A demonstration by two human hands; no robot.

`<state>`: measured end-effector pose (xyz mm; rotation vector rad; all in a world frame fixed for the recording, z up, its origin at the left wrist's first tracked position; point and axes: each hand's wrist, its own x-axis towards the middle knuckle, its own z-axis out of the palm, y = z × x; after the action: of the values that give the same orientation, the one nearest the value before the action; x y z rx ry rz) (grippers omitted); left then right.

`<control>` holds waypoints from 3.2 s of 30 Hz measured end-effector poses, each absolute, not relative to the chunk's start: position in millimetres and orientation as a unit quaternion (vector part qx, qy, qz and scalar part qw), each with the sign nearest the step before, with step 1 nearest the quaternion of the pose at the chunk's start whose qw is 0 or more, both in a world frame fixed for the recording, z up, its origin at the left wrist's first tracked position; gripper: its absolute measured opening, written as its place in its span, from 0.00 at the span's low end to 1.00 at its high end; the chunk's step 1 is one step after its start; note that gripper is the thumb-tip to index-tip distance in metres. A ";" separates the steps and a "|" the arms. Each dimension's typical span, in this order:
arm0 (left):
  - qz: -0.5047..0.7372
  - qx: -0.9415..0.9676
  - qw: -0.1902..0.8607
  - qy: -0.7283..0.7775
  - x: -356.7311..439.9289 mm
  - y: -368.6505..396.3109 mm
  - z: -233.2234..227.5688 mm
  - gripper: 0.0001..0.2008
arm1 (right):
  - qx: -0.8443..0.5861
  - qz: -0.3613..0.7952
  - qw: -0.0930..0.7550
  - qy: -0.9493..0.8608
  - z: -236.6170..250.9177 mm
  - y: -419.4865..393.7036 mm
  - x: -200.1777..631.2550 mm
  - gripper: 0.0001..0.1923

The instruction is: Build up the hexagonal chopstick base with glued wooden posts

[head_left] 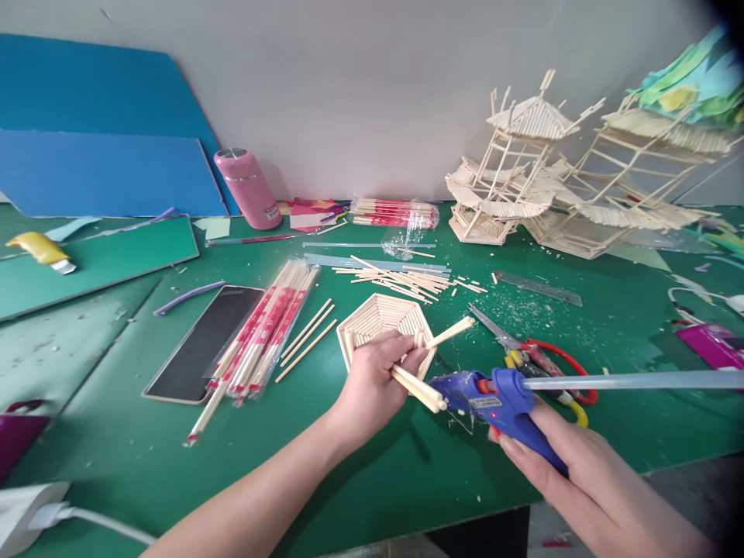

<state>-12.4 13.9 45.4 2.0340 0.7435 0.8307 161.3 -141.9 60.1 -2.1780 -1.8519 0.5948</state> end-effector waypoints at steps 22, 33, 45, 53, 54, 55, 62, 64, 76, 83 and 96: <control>0.325 0.805 0.406 0.285 -13.1 14.1 43.9 0.12 | -0.618 0.004 0.143 -0.773 55.8 -142.0 121.9 0.27; 0.335 0.792 0.438 0.260 -13.0 15.7 41.5 0.15 | -0.588 -0.009 0.090 -0.804 72.6 -121.6 129.3 0.23; 0.340 0.790 0.448 0.244 -13.2 17.5 37.3 0.14 | -0.576 -0.036 0.086 -0.812 64.1 -124.2 145.4 0.23; 0.329 0.792 0.451 0.248 -13.4 18.9 38.9 0.15 | -0.569 -0.043 0.099 -0.815 70.8 -125.9 132.7 0.22; 0.328 0.792 0.451 0.248 -13.7 18.9 39.1 0.15 | -0.569 -0.051 0.092 -0.816 71.3 -125.5 131.5 0.22; 0.329 0.792 0.450 0.249 -13.8 18.9 39.2 0.15 | -0.568 -0.058 0.090 -0.816 71.6 -125.0 130.5 0.22; 0.335 0.792 0.446 0.249 -14.3 18.4 39.3 0.14 | -0.570 -0.068 0.094 -0.814 72.1 -123.0 128.5 0.22; 0.335 0.792 0.447 0.247 -14.4 18.4 39.3 0.14 | -0.573 -0.067 0.094 -0.812 71.3 -124.4 128.9 0.23; 0.338 0.788 0.450 0.249 -13.5 18.6 38.3 0.13 | -0.591 -0.020 0.109 -0.799 70.5 -125.9 138.7 0.24; 0.334 0.789 0.449 0.255 -13.7 18.7 39.3 0.15 | -0.654 -0.049 0.096 -0.749 80.4 -137.1 150.1 0.20; 0.328 0.788 0.453 0.256 -13.1 19.1 38.9 0.14 | -0.581 -0.024 0.125 -0.804 74.5 -123.9 133.7 0.24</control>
<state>-13.1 19.1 38.9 1.9461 0.6317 0.8093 133.7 -123.9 74.5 -1.6923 -2.3417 -0.0697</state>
